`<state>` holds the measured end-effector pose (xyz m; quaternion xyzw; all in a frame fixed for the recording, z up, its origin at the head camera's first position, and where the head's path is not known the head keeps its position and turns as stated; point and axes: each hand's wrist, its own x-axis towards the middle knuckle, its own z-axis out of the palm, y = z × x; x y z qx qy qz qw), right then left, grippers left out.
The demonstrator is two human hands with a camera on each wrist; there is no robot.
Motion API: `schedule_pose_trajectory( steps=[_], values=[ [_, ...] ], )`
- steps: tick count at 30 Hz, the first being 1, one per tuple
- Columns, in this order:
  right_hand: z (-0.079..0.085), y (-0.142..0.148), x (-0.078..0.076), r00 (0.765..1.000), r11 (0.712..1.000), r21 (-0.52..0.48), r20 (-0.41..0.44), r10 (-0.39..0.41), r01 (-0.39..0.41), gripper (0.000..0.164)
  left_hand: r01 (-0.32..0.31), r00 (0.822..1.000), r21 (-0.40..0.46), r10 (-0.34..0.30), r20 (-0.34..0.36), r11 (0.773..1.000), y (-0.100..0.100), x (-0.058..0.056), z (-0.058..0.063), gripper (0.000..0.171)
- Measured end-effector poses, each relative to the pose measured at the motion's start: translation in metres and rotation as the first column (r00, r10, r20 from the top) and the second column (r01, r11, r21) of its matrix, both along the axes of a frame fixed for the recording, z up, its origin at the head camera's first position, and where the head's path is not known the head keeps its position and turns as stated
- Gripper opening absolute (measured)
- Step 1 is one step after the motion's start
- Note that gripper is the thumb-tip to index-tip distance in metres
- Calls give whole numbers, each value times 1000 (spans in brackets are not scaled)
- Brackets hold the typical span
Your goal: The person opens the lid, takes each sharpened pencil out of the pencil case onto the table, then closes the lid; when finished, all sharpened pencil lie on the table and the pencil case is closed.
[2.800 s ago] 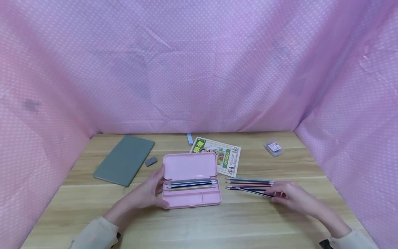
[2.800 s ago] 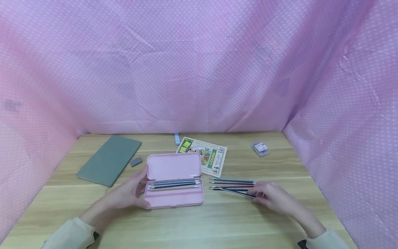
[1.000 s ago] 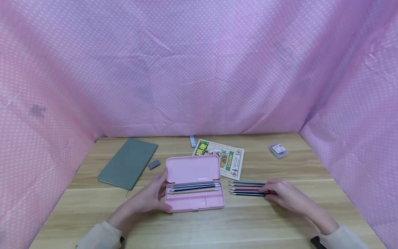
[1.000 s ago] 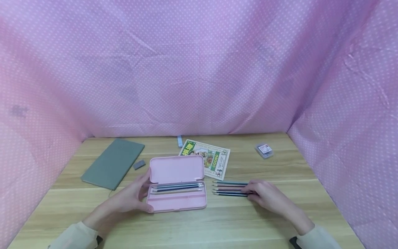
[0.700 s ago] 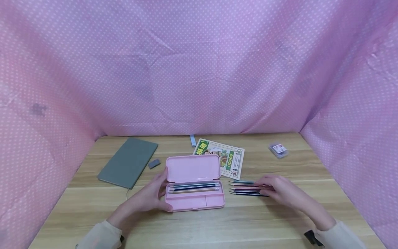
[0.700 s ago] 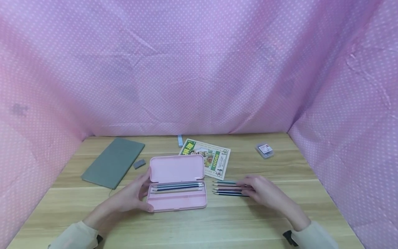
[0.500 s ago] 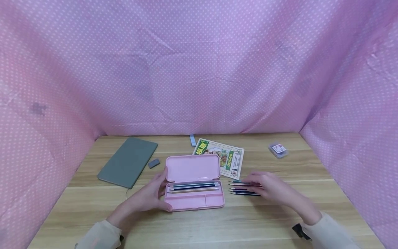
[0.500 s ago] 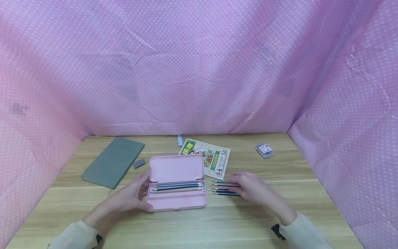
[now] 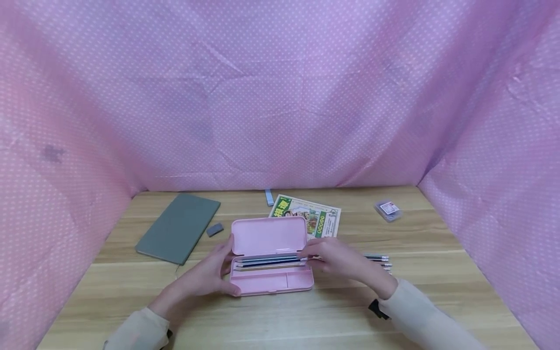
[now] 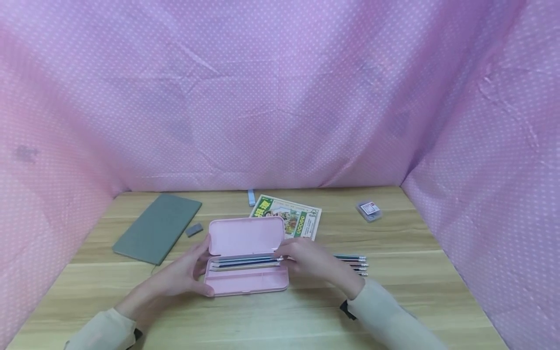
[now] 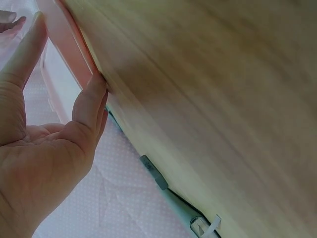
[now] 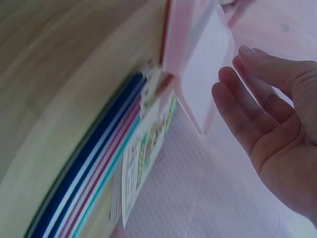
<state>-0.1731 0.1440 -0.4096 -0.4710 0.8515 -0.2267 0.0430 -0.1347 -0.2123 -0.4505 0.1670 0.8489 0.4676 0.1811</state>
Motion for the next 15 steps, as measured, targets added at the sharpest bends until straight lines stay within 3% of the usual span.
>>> schedule_pose_trajectory(
  steps=[7, 15],
  values=[
    [-12, -27, -3, 1000, 999, 29, 6, 18, -18, 23, -14, 1000, -15, 14, -3, 1000, -1, 0, 0, 138],
    [-22, -41, -3, 994, 999, 39, 111, 7, -12, 22, -7, 1000, 15, 7, -5, 1000, 0, 0, -2, 137]
  ],
)
